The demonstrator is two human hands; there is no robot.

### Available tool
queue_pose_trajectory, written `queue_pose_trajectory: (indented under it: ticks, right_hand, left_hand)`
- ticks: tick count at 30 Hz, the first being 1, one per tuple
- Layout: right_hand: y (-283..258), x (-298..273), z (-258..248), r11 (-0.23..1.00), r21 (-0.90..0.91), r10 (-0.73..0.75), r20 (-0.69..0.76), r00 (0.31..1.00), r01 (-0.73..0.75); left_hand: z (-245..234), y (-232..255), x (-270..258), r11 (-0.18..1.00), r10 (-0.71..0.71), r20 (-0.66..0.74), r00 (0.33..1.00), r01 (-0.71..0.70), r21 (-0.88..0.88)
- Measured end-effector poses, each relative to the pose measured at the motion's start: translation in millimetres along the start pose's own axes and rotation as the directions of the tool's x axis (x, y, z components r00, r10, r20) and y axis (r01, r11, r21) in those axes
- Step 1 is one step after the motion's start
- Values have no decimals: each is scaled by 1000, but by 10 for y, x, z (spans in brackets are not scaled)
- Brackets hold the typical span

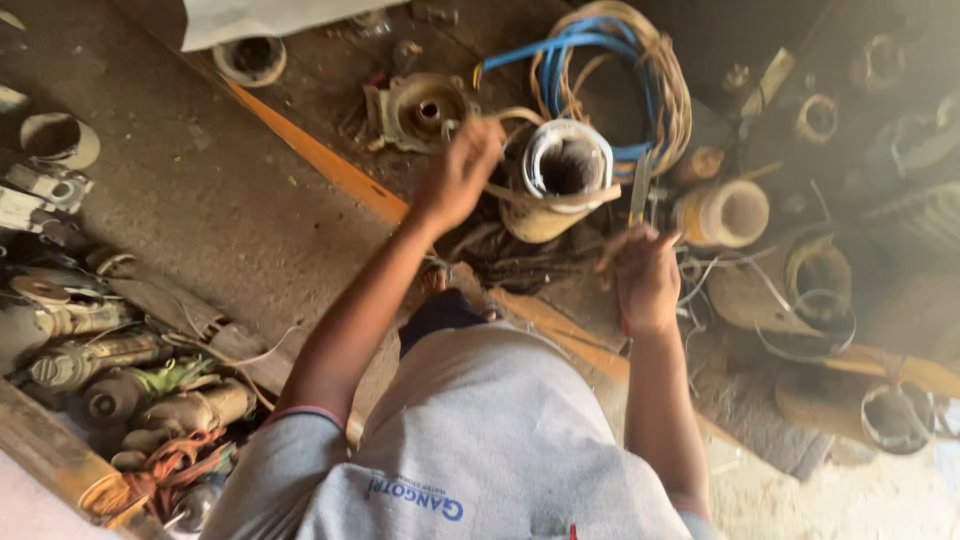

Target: The person assembles an electric motor by inserting a stator into a housing, securing it with a metal plate and bolts, and using a hammer to tap the components into place. They also cut a piece of paper and place it inside the motor housing.

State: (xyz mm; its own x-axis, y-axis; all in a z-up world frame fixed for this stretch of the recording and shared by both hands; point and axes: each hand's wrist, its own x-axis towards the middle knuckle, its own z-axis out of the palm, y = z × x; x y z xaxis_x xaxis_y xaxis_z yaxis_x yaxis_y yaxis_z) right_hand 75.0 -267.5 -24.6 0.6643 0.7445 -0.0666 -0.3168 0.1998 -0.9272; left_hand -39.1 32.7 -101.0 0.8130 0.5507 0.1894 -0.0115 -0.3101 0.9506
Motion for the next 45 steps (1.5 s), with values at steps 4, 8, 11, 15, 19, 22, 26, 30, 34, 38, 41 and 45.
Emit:
queue_pose_trajectory:
  ticks: [4,8,11,15,19,22,26,30,34,38,41,45]
  right_hand:
    - [638,121,-588,936,-279,132,-292,947,-216]
    - [1224,170,-886,748,-425,349,-402,847,-510]
    - [1464,133,-935,575,-700,146,-422,895,-424]
    - [1589,-61,-892,290,-947,-199,-204,959,-142]
    - [1622,-62,-803,58,-998,-383,-47,923,-26]
    - [1617,-100,-754,57,-998,-407,-12,914,12]
    - [1558,-100,-692,52,-998,-406,-5,914,18]
    - [1514,-134,-612,51,-999,-412,-7,911,15]
    - [1529,-110,-616,14,-1000,-424,-1,905,5]
    - [1589,-73,-671,-41,-999,-416,6,909,-13]
    - [1621,-158,-723,-65,-998,-400,19,916,-8]
    - [1625,-94,-659,-94,-995,-430,3,903,-42]
  left_hand:
    - [74,611,-307,897,320,86,943,-331,293]
    - [254,566,-321,849,390,111,914,-403,341]
    - [322,362,-325,856,397,123,910,-415,309]
    - [417,198,-450,843,403,115,908,-417,339]
    - [499,173,-553,831,435,81,897,-435,347]
    - [529,173,-622,830,432,73,899,-428,359]
    - [497,162,-606,838,423,96,901,-429,338]
    - [453,161,-582,829,410,138,902,-432,356]
    - [494,168,-552,842,381,159,911,-413,347]
    - [503,189,-525,830,391,130,911,-410,378]
    - [480,190,-591,856,363,151,919,-393,335]
    - [337,182,-504,850,404,212,890,-451,272]
